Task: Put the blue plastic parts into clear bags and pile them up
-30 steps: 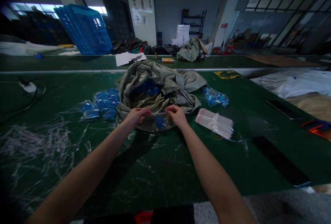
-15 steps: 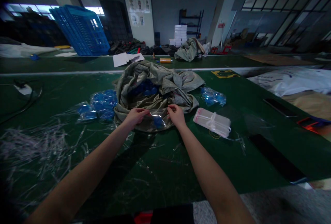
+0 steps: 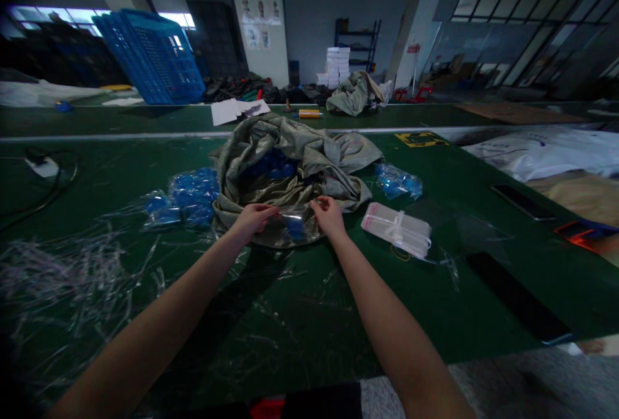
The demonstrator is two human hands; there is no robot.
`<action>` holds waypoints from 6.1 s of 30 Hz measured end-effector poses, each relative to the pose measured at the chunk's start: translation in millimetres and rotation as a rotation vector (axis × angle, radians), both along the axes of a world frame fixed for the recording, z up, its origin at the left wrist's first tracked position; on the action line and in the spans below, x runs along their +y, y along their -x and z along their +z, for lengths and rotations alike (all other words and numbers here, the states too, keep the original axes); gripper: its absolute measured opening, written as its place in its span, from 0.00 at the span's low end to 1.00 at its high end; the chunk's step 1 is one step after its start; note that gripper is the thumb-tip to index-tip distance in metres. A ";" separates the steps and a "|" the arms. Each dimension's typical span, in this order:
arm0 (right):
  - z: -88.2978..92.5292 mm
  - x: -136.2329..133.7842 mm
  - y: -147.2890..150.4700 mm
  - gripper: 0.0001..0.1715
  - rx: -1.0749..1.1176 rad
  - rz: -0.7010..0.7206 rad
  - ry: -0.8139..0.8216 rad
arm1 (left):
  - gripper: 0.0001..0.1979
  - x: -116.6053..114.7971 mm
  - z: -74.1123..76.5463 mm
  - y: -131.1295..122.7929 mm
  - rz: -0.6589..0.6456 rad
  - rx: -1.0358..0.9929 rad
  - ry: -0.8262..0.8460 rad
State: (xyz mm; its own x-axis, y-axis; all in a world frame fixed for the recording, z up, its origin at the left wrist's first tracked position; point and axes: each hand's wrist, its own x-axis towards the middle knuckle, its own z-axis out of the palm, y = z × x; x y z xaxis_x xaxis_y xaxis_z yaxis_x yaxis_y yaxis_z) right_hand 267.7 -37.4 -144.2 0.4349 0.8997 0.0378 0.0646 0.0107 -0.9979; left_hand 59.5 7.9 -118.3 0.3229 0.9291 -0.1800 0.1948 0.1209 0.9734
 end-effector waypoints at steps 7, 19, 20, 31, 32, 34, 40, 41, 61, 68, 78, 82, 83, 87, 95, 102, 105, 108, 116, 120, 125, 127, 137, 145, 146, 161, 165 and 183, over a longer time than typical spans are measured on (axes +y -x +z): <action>7.0 -1.6 3.8 0.17 0.089 0.006 0.041 | 0.18 -4.3 7.3 0.2 -0.008 -0.059 0.046; 28.5 -17.1 13.5 0.19 0.315 0.052 0.083 | 0.16 -13.1 12.0 1.4 -0.042 -0.178 0.168; 31.2 -18.6 14.3 0.19 0.333 0.052 0.086 | 0.16 -14.9 12.3 1.6 -0.035 -0.177 0.175; 31.1 -24.9 17.5 0.22 0.365 0.101 0.108 | 0.14 -33.3 2.2 3.2 -0.065 -0.257 0.193; 30.7 -25.5 16.4 0.22 0.353 0.099 0.105 | 0.15 -34.4 0.9 3.6 -0.068 -0.263 0.184; 31.0 -27.6 14.4 0.22 0.306 0.081 0.109 | 0.16 -36.8 -1.3 4.4 -0.071 -0.262 0.165; 28.8 -39.8 14.1 0.26 0.316 0.140 0.066 | 0.13 -43.4 -2.7 6.4 -0.078 -0.241 0.145; 26.8 -41.6 14.4 0.27 0.329 0.156 0.053 | 0.13 -44.5 -2.0 6.7 -0.073 -0.232 0.144; -14.2 -32.9 9.0 0.22 0.070 0.298 0.067 | 0.09 -32.5 -24.4 -7.1 0.037 0.221 -0.123; -15.2 -33.3 7.7 0.21 0.053 0.253 0.054 | 0.09 -35.6 -19.8 -12.0 0.048 0.138 -0.082; 18.6 -66.0 21.7 0.24 0.613 0.485 0.030 | 0.23 -66.8 8.4 10.0 -0.125 -0.417 0.170; 21.2 -72.9 27.4 0.21 0.600 0.594 0.035 | 0.19 -80.2 24.8 23.5 -0.225 -0.359 0.163; 21.5 -73.5 28.9 0.21 0.581 0.602 0.041 | 0.18 -82.5 27.3 27.0 -0.222 -0.329 0.146; 23.1 -72.4 33.8 0.17 0.485 0.544 0.108 | 0.17 -79.2 34.0 47.7 -0.181 -0.170 0.055; 25.2 -59.6 11.9 0.16 -0.063 0.179 0.031 | 0.13 0.4 59.3 133.5 0.454 0.478 -0.669; 37.2 -64.5 -26.1 0.15 -1.247 -0.162 0.099 | 0.18 43.7 35.9 146.5 0.223 1.254 -0.587; 38.2 -69.3 -43.6 0.16 -1.470 -0.213 0.321 | 0.22 48.2 38.2 121.4 0.347 1.171 -0.773; 37.9 -72.7 -58.8 0.14 -1.526 -0.153 0.502 | 0.22 62.2 42.8 81.0 0.331 1.075 -0.894; 38.9 -79.0 -83.2 0.13 -1.503 -0.104 0.592 | 0.09 152.4 20.9 -14.6 0.106 0.994 -0.685; 39.5 -82.7 -89.7 0.13 -1.385 -0.059 0.649 | 0.09 183.4 4.5 -28.7 0.053 0.995 -0.627; 35.9 -81.8 -94.2 0.14 -1.254 -0.044 0.657 | 0.10 195.3 -5.8 -24.6 0.085 0.973 -0.572; 35.4 -80.9 -94.8 0.14 -1.250 -0.065 0.626 | 0.11 195.1 -6.3 -21.9 0.100 0.945 -0.563; 56.4 -81.3 -98.5 0.17 -1.183 -0.168 0.563 | 0.14 147.0 18.1 -25.0 0.108 0.690 -0.652; 68.2 -84.4 -94.1 0.11 -1.071 -0.262 0.348 | 0.12 43.7 4.7 11.4 -0.302 0.707 -0.853; 68.8 -83.7 -92.9 0.12 -1.044 -0.281 0.327 | 0.12 37.1 0.3 15.2 -0.301 0.752 -0.856; 60.2 -82.2 -84.7 0.11 -1.386 -0.061 0.653 | 0.10 8.3 -11.9 20.6 -0.180 0.865 -0.775; 61.4 -81.0 -81.2 0.12 -1.439 -0.086 0.608 | 0.12 8.3 -13.1 21.8 -0.174 0.839 -0.766; 70.0 -100.7 -81.8 0.15 -0.965 0.035 0.179 | 0.11 -14.4 1.2 -0.4 -0.156 0.550 -0.848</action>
